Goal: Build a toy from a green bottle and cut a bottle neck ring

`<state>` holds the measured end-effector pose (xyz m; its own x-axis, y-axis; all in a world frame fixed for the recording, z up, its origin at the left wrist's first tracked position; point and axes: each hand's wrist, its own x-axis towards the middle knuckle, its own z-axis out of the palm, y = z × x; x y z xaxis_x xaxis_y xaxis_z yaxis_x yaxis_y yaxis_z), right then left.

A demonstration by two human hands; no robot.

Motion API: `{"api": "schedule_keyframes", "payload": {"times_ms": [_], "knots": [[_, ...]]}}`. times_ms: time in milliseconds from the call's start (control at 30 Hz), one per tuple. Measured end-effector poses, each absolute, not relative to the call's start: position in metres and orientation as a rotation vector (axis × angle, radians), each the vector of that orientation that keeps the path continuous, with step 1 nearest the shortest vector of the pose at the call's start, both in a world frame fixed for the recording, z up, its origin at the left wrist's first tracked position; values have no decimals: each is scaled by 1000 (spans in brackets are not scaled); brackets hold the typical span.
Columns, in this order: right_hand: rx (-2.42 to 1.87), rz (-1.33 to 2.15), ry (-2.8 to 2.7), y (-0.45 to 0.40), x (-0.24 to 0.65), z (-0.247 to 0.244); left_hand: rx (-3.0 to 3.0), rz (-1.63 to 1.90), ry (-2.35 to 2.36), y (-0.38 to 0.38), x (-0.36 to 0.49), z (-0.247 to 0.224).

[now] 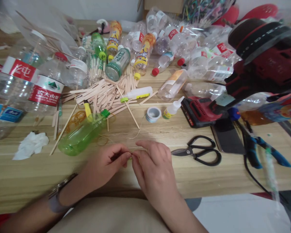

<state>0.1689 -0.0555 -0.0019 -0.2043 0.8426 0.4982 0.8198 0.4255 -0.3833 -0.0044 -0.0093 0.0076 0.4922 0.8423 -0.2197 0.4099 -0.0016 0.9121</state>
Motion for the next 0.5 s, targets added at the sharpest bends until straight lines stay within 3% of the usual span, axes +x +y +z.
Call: {"api": "schedule_keyframes", "payload": {"times_ms": [233,500], "knots": [[-1278,-54,-2099,-50,170,3,1556,466,1053,-8,-4,10],[-1318,60,-2072,-49,171,3,1564,460,1066,-6,-5,9]]}}
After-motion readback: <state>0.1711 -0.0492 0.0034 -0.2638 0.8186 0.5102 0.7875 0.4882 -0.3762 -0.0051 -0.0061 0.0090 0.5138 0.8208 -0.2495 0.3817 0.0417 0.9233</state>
